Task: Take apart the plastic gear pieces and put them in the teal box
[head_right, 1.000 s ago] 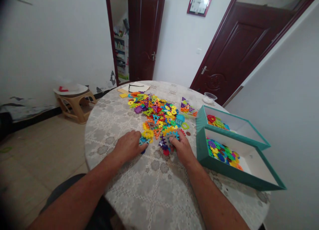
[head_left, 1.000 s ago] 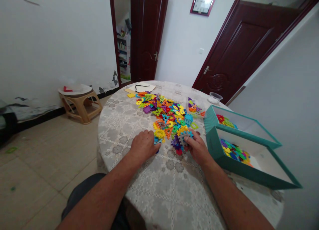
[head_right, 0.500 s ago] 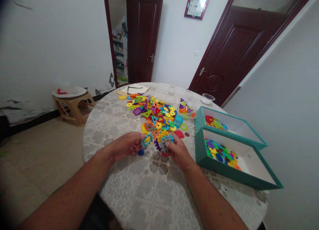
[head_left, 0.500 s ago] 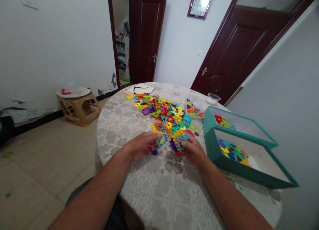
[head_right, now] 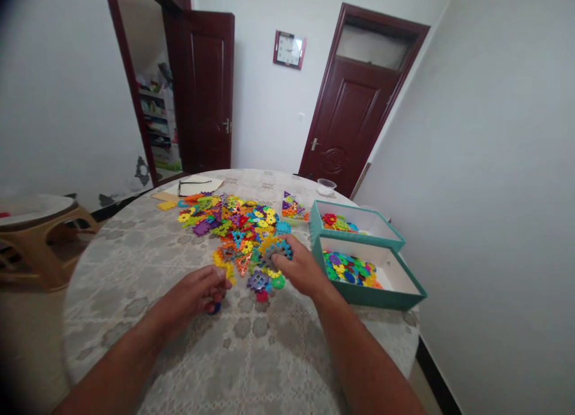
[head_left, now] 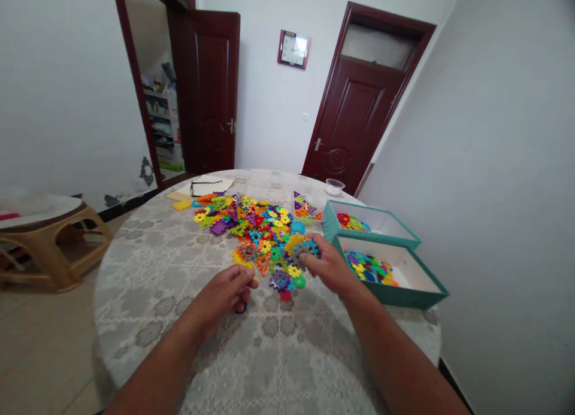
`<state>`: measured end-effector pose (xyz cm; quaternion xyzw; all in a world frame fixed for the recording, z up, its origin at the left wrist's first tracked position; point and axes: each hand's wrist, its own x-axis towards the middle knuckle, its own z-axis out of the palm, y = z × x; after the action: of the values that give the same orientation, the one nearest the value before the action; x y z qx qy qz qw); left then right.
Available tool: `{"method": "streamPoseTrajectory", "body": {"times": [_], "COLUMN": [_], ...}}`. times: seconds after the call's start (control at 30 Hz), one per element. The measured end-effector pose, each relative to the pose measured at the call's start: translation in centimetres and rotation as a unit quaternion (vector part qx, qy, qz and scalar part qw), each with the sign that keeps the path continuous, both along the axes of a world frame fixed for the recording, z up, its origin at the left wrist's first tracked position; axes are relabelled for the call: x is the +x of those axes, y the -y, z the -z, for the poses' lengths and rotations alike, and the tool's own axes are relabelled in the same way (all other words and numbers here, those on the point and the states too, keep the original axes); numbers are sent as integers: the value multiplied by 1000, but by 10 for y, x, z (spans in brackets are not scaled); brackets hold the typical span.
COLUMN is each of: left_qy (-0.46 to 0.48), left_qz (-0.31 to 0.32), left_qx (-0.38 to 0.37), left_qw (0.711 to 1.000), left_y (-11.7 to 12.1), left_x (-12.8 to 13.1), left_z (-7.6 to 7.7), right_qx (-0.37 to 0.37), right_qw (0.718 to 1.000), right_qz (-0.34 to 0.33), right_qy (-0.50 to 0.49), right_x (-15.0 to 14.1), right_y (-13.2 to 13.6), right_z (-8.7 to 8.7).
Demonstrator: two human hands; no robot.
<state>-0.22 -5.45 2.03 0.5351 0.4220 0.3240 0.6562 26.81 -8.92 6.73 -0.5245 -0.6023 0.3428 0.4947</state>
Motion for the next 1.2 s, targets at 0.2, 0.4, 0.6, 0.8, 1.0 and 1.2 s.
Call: {"method": "streamPoseTrajectory", "body": {"times": [0.2,0.4,0.6,0.8,1.0,1.2], "left_qy": [-113,-129,-120,-107,-176,-291], "left_qz": [-17,-46,-64,-100,-124,-147], "left_qx": [102,124,130,144,207,346], "left_qw": [988,983,982,979,954,880], "left_y": [-4,-11,-14,-6,-10,-23], "left_x": [-1,-2,-2,0,-3,-10], "left_z": [4,11,14,-3,2,23], "right_qx": [65,28,69,-3,-37,-27], "right_qw": [950,923,930,960,907,902], "right_qz": [245,330,309,59,-79,-24], "right_qy": [184,195,187,272,412,429], "right_x": [90,153,139,68,6,-28], "right_y": [-30,-59,-42,-9,0,-5], "right_z": [-50,-52,-38,-16,26,61]}}
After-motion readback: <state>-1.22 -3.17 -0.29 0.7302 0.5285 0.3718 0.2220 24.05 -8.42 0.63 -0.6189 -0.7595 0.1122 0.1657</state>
